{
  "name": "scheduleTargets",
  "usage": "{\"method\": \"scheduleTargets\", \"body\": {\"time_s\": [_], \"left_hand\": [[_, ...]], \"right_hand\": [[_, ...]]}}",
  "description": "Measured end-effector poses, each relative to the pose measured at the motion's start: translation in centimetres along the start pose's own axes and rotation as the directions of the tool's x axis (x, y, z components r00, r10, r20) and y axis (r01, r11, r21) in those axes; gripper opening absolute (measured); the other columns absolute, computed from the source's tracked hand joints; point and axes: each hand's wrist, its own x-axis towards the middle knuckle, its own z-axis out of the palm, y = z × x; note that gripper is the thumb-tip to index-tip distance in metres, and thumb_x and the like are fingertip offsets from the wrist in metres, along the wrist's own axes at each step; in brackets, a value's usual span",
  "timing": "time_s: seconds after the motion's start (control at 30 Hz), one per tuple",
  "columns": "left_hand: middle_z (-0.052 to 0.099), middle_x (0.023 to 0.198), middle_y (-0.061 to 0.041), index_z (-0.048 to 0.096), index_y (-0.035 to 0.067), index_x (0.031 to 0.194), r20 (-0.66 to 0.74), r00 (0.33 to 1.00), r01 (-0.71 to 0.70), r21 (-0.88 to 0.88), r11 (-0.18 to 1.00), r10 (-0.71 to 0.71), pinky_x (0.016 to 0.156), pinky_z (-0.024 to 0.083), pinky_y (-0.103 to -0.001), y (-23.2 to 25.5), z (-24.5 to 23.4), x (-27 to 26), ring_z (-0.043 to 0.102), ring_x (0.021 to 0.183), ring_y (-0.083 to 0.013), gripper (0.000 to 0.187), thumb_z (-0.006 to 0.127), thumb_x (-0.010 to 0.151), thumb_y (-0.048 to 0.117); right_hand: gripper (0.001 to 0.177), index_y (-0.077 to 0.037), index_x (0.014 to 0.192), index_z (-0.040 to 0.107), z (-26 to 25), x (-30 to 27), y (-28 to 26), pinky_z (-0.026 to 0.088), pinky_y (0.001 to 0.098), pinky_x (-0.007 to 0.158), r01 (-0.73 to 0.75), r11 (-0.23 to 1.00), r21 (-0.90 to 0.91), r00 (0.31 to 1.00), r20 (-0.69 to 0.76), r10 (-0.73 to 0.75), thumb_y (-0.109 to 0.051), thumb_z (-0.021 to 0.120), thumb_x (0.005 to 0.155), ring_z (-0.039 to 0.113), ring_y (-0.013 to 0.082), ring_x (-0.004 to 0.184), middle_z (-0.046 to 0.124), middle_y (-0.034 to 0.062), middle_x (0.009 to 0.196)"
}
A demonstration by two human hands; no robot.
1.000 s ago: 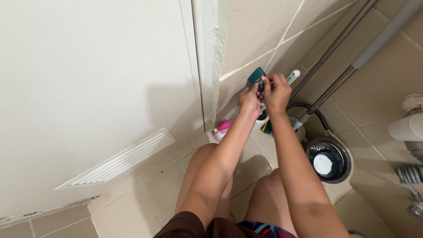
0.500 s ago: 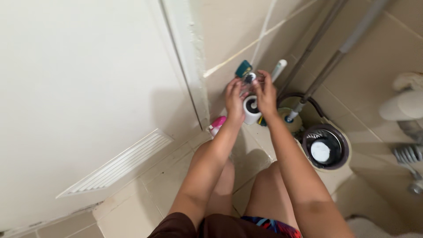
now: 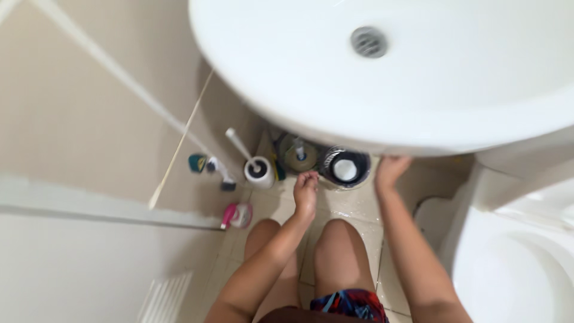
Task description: The person cleans a bathroom sink and toilet using a handheld bidet sprayer and a toilet brush. They rinse the sink basin, a soap dish, and the toilet bowl, then scrub the toilet base and floor tiles before flushing the toilet.
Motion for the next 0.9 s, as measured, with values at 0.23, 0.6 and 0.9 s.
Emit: {"method": "scheduleTargets", "body": {"time_s": [0.23, 0.6, 0.9], "left_hand": [[0.065, 0.099, 0.001, 0.067, 0.007, 0.103, 0.155, 0.957, 0.199, 0.265, 0.944, -0.245, 0.072, 0.048, -0.026, 3.7, 9.2, -8.7, 0.057, 0.084, -0.0089, 0.014, 0.054, 0.097, 0.006], [0.055, 0.085, -0.003, 0.061, 0.003, 0.099, 0.194, 0.897, 0.296, 0.404, 0.866, -0.397, 0.069, 0.045, -0.029, 8.6, 14.2, -12.8, 0.05, 0.075, -0.0136, 0.01, 0.055, 0.092, 0.005], [0.063, 0.089, -0.001, 0.064, 0.005, 0.106, 0.236, 0.842, 0.437, 0.227, 0.87, -0.485, 0.073, 0.047, -0.027, 5.8, 22.4, -17.1, 0.056, 0.078, -0.0111, 0.019, 0.059, 0.088, 0.003]], "right_hand": [[0.018, -0.004, 0.115, 0.056, -5.4, 14.2, -2.0, 0.053, 0.0291, 0.085, -0.372, 0.921, -0.115, 0.911, 0.143, 0.386, -0.003, 0.061, 0.097, 0.061, 0.0144, 0.093, 0.063, 0.0044, 0.103], [0.028, -0.004, 0.124, 0.057, -7.3, 17.3, -2.4, 0.056, 0.0308, 0.086, -0.714, 0.684, 0.149, 0.696, 0.257, 0.67, -0.012, 0.061, 0.097, 0.064, 0.0161, 0.097, 0.067, 0.0071, 0.109], [0.039, -0.005, 0.128, 0.054, -13.4, 23.1, -10.4, 0.055, 0.0322, 0.091, -0.324, 0.942, -0.084, 0.931, 0.146, 0.334, -0.007, 0.069, 0.092, 0.064, 0.0164, 0.105, 0.067, 0.0065, 0.117]]}}
